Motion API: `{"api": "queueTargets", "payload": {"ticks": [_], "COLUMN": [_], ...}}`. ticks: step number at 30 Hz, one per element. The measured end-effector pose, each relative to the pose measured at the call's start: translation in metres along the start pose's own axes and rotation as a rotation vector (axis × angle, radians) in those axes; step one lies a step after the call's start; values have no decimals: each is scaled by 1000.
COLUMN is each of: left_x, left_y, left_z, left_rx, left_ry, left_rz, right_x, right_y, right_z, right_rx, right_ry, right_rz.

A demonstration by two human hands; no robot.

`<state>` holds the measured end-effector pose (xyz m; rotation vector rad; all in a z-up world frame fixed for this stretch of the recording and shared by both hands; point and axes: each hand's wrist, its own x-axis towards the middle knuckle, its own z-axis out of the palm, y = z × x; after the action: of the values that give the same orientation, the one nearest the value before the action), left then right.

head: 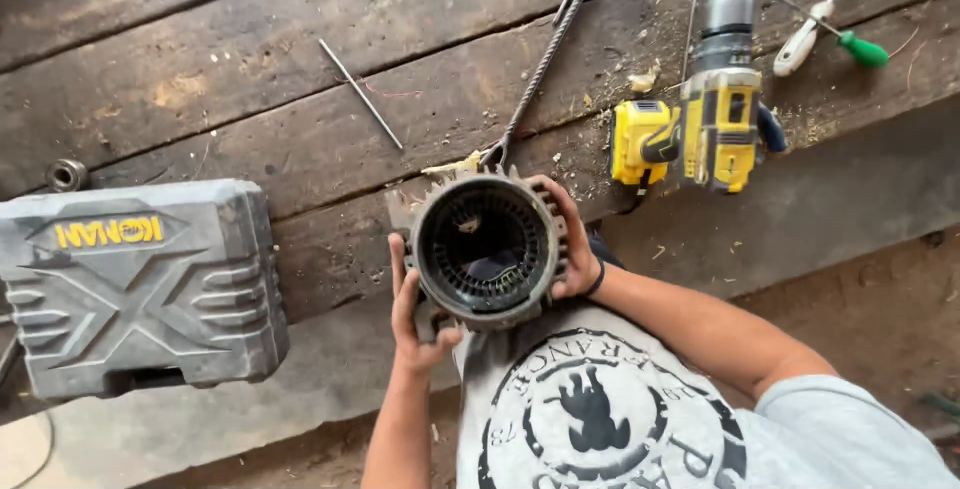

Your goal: Disassembling an electric motor using a power drill and screwdriver on a workbench

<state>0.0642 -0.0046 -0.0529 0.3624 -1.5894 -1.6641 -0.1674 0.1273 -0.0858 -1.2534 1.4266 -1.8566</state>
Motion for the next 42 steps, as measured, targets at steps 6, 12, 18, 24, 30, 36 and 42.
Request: {"api": "queueTargets", "payload": {"ticks": [6, 12, 18, 24, 30, 36, 42], "left_x": [-57, -21, 28, 140, 203, 206, 212], "left_y": [-34, -36, 2, 56, 50, 28, 41], "left_z": [3, 15, -10, -13, 10, 15, 22], "left_rx": [324, 438, 76, 801, 1188, 1307, 1243], "left_ry": [-117, -54, -133, -96, -849, -984, -993], "left_rz": [35, 128, 4, 162, -528, -554, -568], "right_x": [10, 55, 68, 174, 216, 206, 200], "right_y": [7, -4, -38, -120, -84, -60, -64], "right_z": [-21, -28, -55, -7, 20, 17, 15], "right_rx": [-133, -173, 35, -724, -1070, -1011, -1107], "right_ry": [-138, -173, -264, -575, -918, -883, -844], "right_rz": [-176, -214, 159, 211, 645, 775, 694]}}
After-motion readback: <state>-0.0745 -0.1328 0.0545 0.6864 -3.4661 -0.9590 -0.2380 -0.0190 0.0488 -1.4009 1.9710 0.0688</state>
